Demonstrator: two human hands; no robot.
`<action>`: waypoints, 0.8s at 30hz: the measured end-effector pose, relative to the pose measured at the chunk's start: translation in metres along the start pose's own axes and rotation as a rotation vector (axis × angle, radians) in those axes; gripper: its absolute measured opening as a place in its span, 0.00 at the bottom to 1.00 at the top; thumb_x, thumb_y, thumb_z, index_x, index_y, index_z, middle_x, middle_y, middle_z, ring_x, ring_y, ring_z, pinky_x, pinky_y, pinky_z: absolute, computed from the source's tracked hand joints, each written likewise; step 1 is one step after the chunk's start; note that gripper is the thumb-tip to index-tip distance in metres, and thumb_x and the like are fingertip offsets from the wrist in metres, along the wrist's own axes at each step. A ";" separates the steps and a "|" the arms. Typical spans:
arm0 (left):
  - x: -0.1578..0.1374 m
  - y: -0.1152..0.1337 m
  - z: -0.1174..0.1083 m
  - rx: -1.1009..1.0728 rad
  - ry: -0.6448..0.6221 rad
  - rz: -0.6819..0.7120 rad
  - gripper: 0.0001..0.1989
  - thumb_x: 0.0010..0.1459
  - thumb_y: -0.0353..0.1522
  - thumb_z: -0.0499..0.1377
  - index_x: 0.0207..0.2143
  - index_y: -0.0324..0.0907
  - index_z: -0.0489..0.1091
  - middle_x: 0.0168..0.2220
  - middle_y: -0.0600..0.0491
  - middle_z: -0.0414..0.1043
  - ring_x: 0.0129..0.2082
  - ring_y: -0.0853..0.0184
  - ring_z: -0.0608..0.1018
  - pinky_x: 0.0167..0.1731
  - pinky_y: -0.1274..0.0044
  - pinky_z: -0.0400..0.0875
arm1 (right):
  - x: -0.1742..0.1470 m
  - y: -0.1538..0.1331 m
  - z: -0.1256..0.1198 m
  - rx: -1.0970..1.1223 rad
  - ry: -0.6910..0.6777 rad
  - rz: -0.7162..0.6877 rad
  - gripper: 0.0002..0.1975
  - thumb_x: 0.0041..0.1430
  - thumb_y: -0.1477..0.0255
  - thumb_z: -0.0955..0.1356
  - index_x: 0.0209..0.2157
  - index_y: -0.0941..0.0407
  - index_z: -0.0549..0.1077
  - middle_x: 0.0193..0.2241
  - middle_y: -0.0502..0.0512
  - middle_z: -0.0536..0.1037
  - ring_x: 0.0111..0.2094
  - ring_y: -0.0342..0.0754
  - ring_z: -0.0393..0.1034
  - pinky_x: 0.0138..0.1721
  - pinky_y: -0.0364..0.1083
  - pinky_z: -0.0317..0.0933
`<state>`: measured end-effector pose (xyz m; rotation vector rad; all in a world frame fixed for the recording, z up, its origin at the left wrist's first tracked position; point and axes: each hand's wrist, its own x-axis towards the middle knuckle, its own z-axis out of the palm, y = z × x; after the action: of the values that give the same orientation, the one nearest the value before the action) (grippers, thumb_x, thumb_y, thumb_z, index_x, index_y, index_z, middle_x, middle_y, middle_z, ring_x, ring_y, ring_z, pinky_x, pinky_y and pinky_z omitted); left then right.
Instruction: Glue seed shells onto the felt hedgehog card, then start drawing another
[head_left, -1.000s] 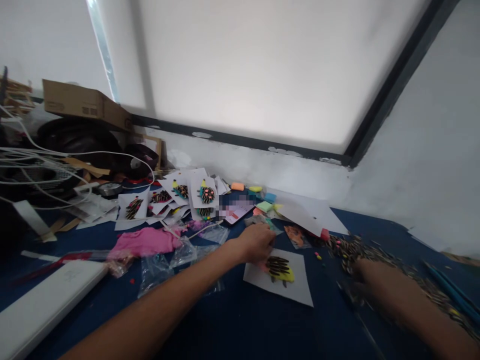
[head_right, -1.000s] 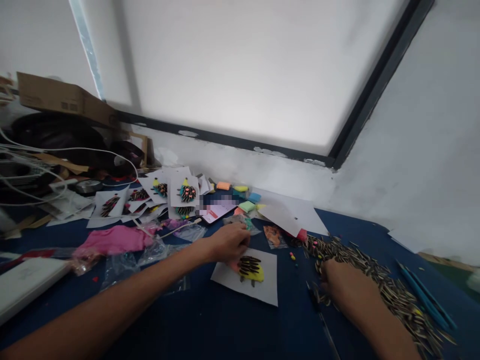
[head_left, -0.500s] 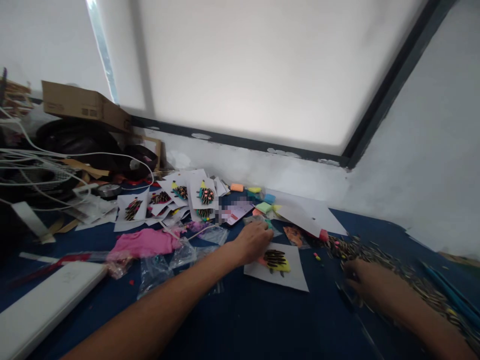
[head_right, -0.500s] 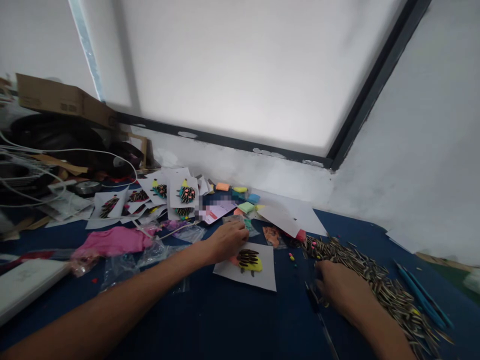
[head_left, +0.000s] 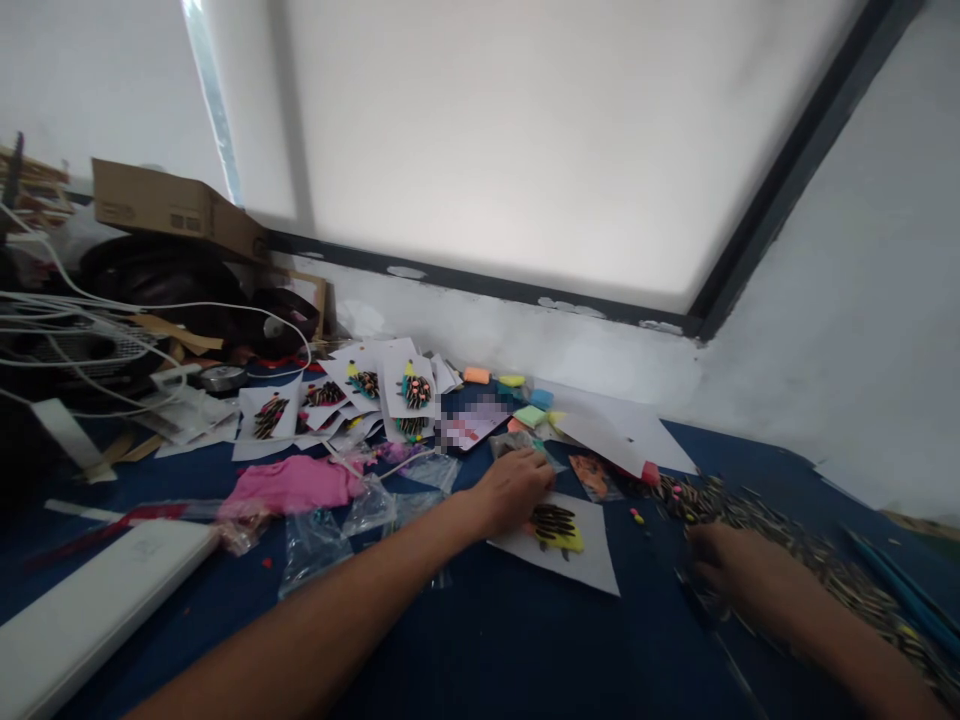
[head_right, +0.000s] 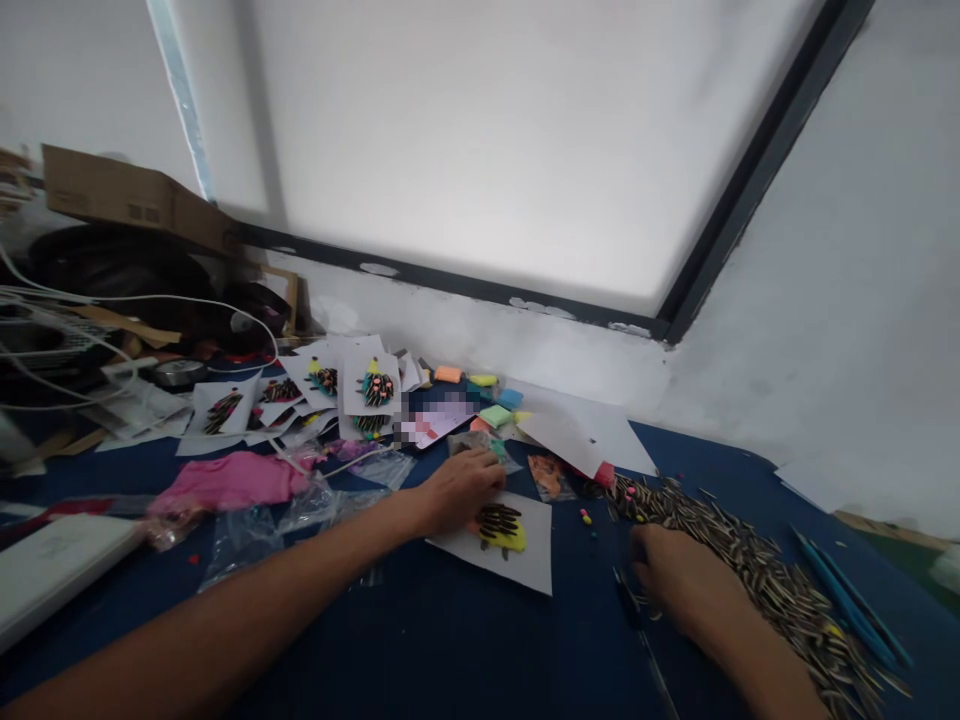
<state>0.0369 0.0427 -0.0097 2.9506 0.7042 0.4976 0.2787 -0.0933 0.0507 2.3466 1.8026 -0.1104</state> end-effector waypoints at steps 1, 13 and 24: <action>0.000 0.000 -0.001 -0.006 -0.004 0.012 0.07 0.54 0.29 0.61 0.37 0.39 0.68 0.40 0.49 0.69 0.41 0.63 0.70 0.43 0.74 0.65 | 0.000 0.001 0.000 0.021 -0.001 -0.006 0.07 0.50 0.78 0.65 0.22 0.54 0.71 0.25 0.56 0.79 0.28 0.52 0.74 0.25 0.43 0.51; 0.000 0.000 0.003 -0.030 0.014 -0.006 0.05 0.57 0.28 0.58 0.37 0.40 0.70 0.39 0.50 0.69 0.41 0.63 0.71 0.43 0.74 0.65 | -0.003 -0.007 0.000 0.068 -0.027 -0.032 0.05 0.49 0.78 0.65 0.24 0.55 0.70 0.23 0.53 0.78 0.26 0.48 0.72 0.25 0.41 0.51; -0.001 0.000 0.003 -0.042 0.037 -0.024 0.05 0.61 0.28 0.54 0.36 0.40 0.70 0.38 0.50 0.70 0.40 0.63 0.71 0.41 0.74 0.65 | -0.002 -0.022 -0.010 0.126 0.140 0.011 0.04 0.54 0.76 0.62 0.29 0.53 0.66 0.24 0.53 0.76 0.25 0.48 0.70 0.25 0.42 0.53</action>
<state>0.0373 0.0423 -0.0130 2.8974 0.7231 0.5592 0.2563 -0.0879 0.0588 2.5083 1.8971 -0.0609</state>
